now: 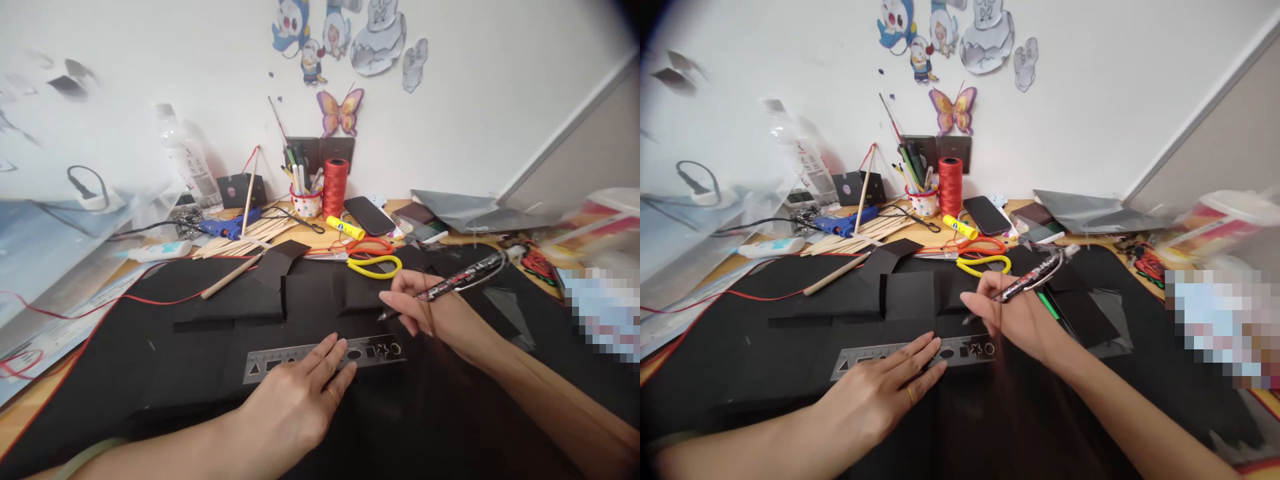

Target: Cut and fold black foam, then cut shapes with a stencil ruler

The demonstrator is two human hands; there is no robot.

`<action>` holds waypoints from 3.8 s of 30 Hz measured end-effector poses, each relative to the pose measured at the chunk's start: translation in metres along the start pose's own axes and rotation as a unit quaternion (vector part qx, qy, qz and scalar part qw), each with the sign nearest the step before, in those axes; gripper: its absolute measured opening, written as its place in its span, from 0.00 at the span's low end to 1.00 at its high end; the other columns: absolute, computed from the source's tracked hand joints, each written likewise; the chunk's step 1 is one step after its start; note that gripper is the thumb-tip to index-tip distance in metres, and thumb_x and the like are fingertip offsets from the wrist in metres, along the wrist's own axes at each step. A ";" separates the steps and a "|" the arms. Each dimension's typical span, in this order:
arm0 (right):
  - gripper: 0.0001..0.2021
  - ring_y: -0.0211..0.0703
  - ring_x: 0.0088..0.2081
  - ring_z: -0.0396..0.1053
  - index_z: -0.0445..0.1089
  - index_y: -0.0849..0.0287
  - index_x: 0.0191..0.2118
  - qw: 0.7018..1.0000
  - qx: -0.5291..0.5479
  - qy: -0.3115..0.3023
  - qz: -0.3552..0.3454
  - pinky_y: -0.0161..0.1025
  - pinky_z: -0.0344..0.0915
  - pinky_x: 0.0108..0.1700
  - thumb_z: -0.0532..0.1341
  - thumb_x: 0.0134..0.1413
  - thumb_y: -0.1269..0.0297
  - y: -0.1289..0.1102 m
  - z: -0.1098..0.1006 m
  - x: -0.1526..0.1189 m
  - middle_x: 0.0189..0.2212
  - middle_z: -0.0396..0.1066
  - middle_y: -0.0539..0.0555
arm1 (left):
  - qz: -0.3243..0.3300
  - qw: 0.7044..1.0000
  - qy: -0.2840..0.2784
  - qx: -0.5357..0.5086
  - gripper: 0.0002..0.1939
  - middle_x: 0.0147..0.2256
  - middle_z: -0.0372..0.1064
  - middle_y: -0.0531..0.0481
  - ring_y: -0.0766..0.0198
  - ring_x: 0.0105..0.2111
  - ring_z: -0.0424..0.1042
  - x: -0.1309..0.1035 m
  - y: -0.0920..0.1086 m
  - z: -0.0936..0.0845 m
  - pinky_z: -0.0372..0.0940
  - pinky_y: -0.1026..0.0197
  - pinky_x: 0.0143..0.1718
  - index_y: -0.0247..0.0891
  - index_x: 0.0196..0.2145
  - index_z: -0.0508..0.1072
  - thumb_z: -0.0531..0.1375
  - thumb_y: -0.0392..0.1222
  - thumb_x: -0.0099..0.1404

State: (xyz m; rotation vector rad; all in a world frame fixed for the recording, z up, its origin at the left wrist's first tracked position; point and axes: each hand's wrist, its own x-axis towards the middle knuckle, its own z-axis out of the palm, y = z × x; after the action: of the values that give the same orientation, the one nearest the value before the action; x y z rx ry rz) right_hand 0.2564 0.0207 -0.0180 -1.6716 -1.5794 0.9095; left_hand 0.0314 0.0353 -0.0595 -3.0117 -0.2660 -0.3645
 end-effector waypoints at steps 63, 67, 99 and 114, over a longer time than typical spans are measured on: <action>0.09 0.32 0.19 0.48 0.48 0.56 0.21 0.986 -0.152 -0.007 -0.064 0.31 0.46 0.21 0.52 0.43 0.72 0.004 0.026 -0.020 0.16 0.50 0.43 | 0.005 1.000 -0.001 0.007 0.17 0.50 0.63 0.32 0.47 0.51 0.62 -0.001 0.000 0.001 0.71 0.58 0.37 0.27 0.49 0.66 0.50 0.26 0.62; 0.09 0.32 0.19 0.48 0.49 0.56 0.21 0.986 -0.154 -0.004 -0.061 0.31 0.46 0.21 0.52 0.44 0.71 0.004 0.027 -0.020 0.16 0.51 0.43 | 0.002 1.000 0.007 0.010 0.16 0.50 0.63 0.33 0.49 0.51 0.63 0.000 -0.001 0.001 0.71 0.58 0.38 0.27 0.48 0.67 0.51 0.27 0.62; 0.11 0.31 0.19 0.48 0.52 0.57 0.20 0.992 -0.114 0.043 -0.041 0.30 0.48 0.21 0.55 0.47 0.68 0.016 0.015 -0.032 0.15 0.52 0.43 | 0.022 0.999 -0.020 0.034 0.22 0.51 0.61 0.33 0.48 0.51 0.61 0.000 -0.001 -0.001 0.70 0.56 0.38 0.27 0.49 0.66 0.46 0.22 0.59; 0.10 0.30 0.18 0.49 0.52 0.57 0.21 0.984 -0.162 0.045 -0.065 0.30 0.47 0.20 0.56 0.47 0.69 0.015 0.016 -0.031 0.15 0.53 0.43 | 0.011 1.000 0.003 0.029 0.20 0.50 0.63 0.34 0.49 0.50 0.63 0.000 -0.001 -0.002 0.72 0.59 0.34 0.29 0.48 0.68 0.45 0.25 0.62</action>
State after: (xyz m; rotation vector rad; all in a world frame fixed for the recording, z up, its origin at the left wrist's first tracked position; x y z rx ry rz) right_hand 0.2502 -0.0113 -0.0376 -1.7730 -1.8243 0.5242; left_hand 0.0309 0.0363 -0.0579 -2.9532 -0.2387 -0.3585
